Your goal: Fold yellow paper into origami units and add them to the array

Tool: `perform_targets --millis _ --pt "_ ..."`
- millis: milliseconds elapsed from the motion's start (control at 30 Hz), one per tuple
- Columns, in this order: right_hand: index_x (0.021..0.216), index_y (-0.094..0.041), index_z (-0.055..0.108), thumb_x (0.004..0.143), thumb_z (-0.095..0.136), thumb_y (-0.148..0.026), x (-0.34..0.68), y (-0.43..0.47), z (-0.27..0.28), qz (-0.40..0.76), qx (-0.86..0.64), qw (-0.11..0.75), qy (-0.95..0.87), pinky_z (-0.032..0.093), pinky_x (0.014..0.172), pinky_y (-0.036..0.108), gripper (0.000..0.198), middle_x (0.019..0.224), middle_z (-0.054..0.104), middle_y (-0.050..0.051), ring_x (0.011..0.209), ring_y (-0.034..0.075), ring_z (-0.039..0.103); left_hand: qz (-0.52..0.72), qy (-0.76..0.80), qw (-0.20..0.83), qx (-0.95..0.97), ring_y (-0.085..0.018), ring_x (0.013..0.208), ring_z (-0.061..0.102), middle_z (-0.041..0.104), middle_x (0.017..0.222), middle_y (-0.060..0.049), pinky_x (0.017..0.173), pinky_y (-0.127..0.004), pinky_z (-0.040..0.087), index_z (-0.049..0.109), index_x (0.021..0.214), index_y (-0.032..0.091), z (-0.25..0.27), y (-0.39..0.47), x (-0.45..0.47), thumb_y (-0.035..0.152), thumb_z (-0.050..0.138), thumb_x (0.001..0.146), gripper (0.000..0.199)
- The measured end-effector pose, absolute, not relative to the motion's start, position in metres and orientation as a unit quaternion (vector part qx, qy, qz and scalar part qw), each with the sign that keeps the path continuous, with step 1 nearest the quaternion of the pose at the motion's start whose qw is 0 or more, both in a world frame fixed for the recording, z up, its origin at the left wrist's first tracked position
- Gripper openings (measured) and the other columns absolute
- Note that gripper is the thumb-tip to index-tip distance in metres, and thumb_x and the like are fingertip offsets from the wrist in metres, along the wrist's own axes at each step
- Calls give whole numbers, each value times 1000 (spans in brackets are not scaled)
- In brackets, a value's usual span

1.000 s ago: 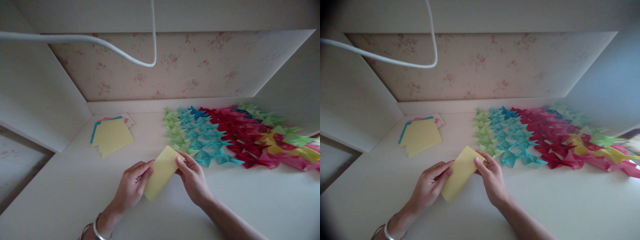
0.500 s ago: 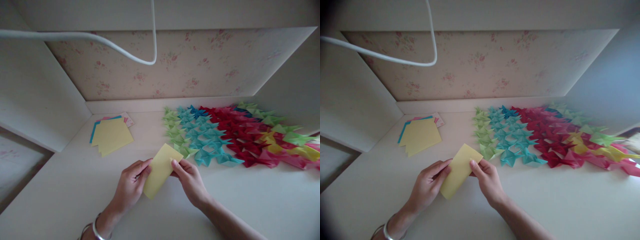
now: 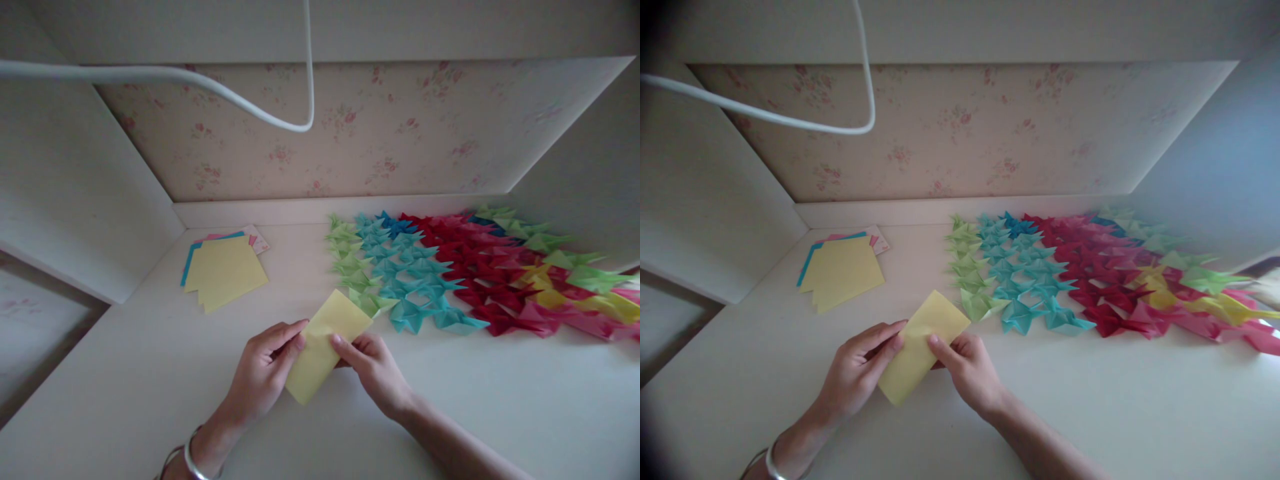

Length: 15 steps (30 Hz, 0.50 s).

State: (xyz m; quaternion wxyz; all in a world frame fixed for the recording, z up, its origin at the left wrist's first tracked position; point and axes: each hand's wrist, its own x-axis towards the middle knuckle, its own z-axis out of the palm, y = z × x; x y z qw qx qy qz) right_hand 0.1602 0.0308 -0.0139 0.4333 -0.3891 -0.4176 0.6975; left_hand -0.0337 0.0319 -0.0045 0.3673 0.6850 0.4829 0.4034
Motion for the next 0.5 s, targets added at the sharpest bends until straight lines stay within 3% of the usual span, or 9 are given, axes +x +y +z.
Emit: perform_targets --millis 133,333,500 --pt "80 -13 80 80 68 -58 160 30 -13 670 -422 430 -433 57 70 32 47 74 76 7 69 21 70 411 486 371 676 -18 82 70 76 98 -7 70 -23 55 74 114 21 -5 31 -33 29 59 93 26" --pt "98 -15 78 82 68 -56 160 29 -12 698 -378 423 -438 57 79 36 46 88 77 9 78 22 71 412 499 374 665 -19 85 69 75 90 -6 69 -23 55 72 117 22 -7 32 -34 32 59 94 29" --pt "84 -15 79 82 68 -55 158 28 -17 664 -412 435 -447 57 71 32 41 78 76 7 71 20 70 417 504 354 668 -19 86 70 76 94 -5 72 -23 55 73 117 22 -11 33 -33 31 60 93 28"
